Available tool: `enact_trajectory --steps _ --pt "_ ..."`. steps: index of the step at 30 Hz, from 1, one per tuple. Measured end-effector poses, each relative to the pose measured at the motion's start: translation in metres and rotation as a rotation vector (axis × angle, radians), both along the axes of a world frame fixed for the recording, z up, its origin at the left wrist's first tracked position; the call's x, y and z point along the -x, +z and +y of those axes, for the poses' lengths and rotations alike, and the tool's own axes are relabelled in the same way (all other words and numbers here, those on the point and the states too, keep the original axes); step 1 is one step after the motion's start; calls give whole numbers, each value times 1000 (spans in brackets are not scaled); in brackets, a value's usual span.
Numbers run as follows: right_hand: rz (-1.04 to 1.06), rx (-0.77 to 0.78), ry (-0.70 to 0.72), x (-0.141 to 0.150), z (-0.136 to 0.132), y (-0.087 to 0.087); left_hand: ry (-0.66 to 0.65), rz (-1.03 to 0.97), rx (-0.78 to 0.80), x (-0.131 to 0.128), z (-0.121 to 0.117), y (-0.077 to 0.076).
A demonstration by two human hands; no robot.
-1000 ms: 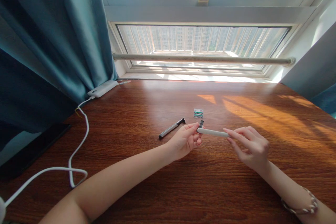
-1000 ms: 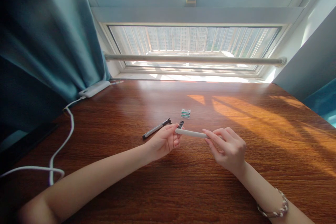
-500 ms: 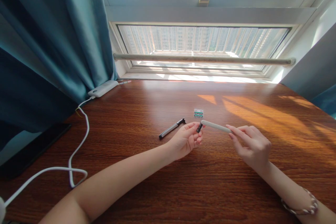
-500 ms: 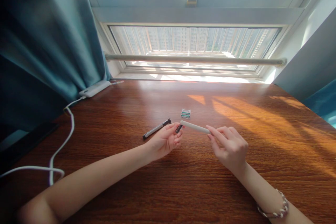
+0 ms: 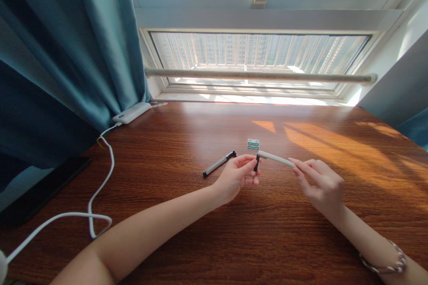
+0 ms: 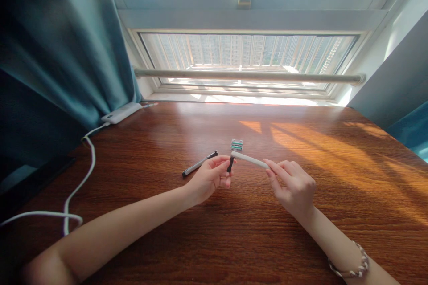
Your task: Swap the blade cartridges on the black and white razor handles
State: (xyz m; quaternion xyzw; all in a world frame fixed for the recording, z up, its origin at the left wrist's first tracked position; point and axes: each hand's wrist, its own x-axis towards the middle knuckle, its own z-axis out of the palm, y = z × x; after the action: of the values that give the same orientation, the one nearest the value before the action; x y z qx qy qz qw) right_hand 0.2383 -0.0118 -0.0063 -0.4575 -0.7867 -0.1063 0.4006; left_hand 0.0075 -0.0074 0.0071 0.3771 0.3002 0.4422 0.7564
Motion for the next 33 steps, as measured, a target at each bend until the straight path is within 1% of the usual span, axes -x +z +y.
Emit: enact_trajectory --steps 4,9,12,14,17,21,25,29,33 --pt "13 4 -50 0 0 0 94 168 -98 0 0 1" --pt "-4 11 16 1 -1 1 192 287 -213 1 -1 -1" --pt "4 10 -9 0 -1 2 241 325 -270 0 -2 -3" --pt "27 11 9 0 -1 2 266 340 -295 0 -3 -3" --pt "26 19 66 0 -1 1 280 362 -325 0 -3 -2" --pt "55 24 27 1 -1 1 277 394 -375 1 -4 1" --pt "49 32 89 1 -1 1 300 412 -440 2 -6 2" --pt "49 27 57 1 -1 1 314 435 -493 3 -6 0" --pt "43 29 111 1 -1 0 332 402 -520 2 -6 -2"
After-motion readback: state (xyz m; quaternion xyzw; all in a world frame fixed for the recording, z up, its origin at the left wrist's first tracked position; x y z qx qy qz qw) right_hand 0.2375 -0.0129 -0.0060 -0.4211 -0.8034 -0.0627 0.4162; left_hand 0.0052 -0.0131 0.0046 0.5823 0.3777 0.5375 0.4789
